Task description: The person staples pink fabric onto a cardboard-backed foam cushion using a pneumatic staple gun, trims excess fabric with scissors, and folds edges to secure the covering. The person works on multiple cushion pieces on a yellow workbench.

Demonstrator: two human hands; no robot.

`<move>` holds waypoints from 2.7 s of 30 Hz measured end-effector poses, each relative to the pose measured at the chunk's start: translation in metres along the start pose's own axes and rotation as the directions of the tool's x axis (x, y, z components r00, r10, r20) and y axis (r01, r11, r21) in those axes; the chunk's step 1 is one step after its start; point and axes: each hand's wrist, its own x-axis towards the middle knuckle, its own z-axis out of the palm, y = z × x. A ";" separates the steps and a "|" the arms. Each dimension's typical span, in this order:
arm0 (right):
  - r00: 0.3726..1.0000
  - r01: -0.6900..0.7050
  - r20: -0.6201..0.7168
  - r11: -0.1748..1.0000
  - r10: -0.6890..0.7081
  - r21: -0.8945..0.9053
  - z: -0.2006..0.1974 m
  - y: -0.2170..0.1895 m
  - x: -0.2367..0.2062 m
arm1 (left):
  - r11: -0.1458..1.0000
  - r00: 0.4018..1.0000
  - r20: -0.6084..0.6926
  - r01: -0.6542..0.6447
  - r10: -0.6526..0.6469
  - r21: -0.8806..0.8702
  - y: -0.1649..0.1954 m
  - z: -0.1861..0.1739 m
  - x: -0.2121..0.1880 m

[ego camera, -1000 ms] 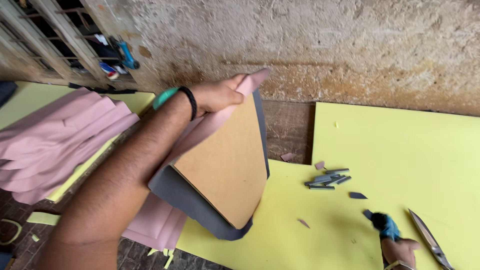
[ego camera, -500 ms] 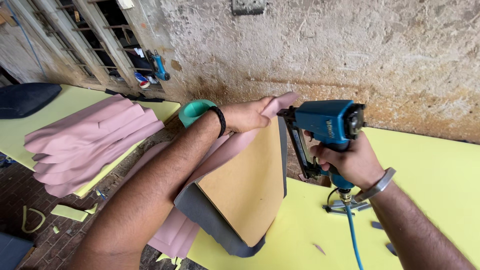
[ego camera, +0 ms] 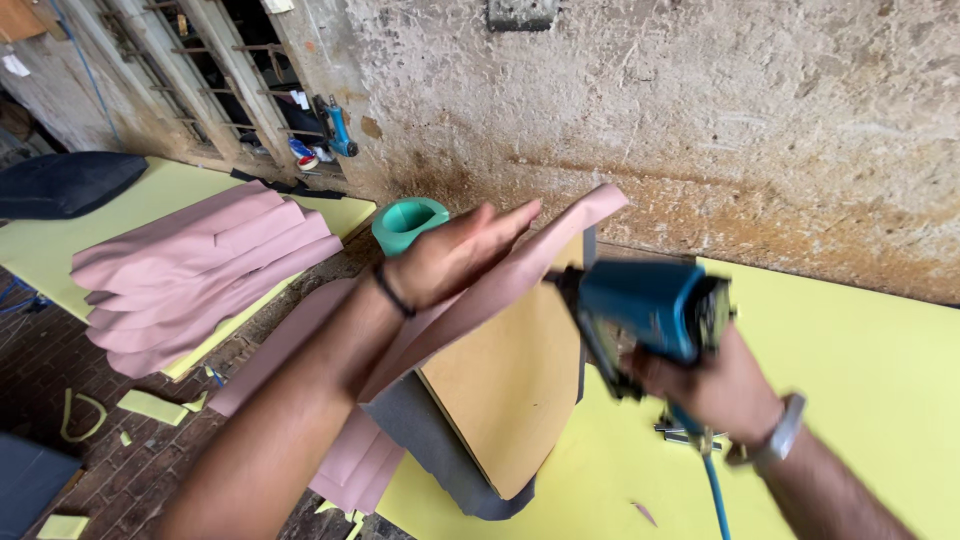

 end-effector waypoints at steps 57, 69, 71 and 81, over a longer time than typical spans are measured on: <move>0.994 -0.111 0.015 0.990 0.112 -0.086 0.034 -0.028 0.016 | 0.172 0.850 -0.469 0.512 -0.239 0.841 0.024 0.028 -0.006; 0.990 -0.135 0.057 0.989 0.131 0.068 0.052 -0.040 -0.015 | 0.992 0.985 -0.161 -0.077 0.059 -0.104 -0.012 0.027 -0.087; 0.994 0.034 0.109 0.994 -0.022 -0.103 0.064 -0.037 -0.026 | 0.986 0.979 -0.178 -0.119 0.098 -0.113 -0.023 0.026 -0.095; 0.998 0.037 0.060 0.906 -0.013 -0.421 0.093 0.008 -0.013 | 0.663 0.957 -0.289 0.207 0.016 0.720 0.003 0.022 -0.073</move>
